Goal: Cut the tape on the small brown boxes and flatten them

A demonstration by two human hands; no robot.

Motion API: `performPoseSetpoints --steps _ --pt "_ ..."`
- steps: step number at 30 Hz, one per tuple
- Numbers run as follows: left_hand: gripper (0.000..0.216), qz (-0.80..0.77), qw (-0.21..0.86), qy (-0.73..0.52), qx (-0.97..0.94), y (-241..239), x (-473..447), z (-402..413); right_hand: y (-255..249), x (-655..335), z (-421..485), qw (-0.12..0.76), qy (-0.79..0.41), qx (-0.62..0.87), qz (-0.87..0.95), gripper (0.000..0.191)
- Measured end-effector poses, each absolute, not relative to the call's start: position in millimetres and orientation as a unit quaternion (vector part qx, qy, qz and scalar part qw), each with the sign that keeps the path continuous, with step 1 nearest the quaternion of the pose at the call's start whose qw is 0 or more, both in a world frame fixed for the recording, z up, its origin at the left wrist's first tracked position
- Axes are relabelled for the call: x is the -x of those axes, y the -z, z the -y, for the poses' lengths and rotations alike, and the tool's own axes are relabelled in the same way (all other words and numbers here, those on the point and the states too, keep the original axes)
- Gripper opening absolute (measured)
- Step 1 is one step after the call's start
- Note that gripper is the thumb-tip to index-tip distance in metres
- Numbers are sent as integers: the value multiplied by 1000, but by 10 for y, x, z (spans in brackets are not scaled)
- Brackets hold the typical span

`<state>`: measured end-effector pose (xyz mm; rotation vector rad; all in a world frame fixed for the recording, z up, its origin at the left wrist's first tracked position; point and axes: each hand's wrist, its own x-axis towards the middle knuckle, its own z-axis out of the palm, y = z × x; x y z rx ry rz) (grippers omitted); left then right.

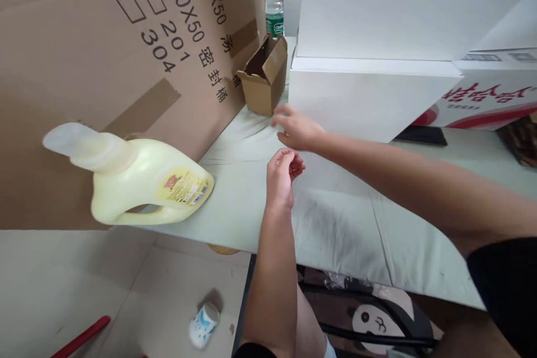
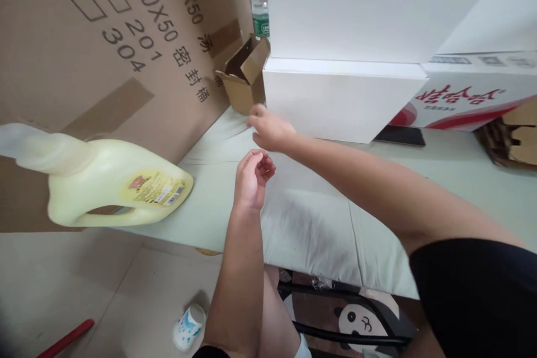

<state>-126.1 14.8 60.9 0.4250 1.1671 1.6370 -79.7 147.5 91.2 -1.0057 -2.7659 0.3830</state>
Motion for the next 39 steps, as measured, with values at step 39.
performPoseSetpoints --steps 39 --pt "79 -537 319 -620 -475 -680 760 -256 -1128 -1804 426 267 -5 149 952 24"
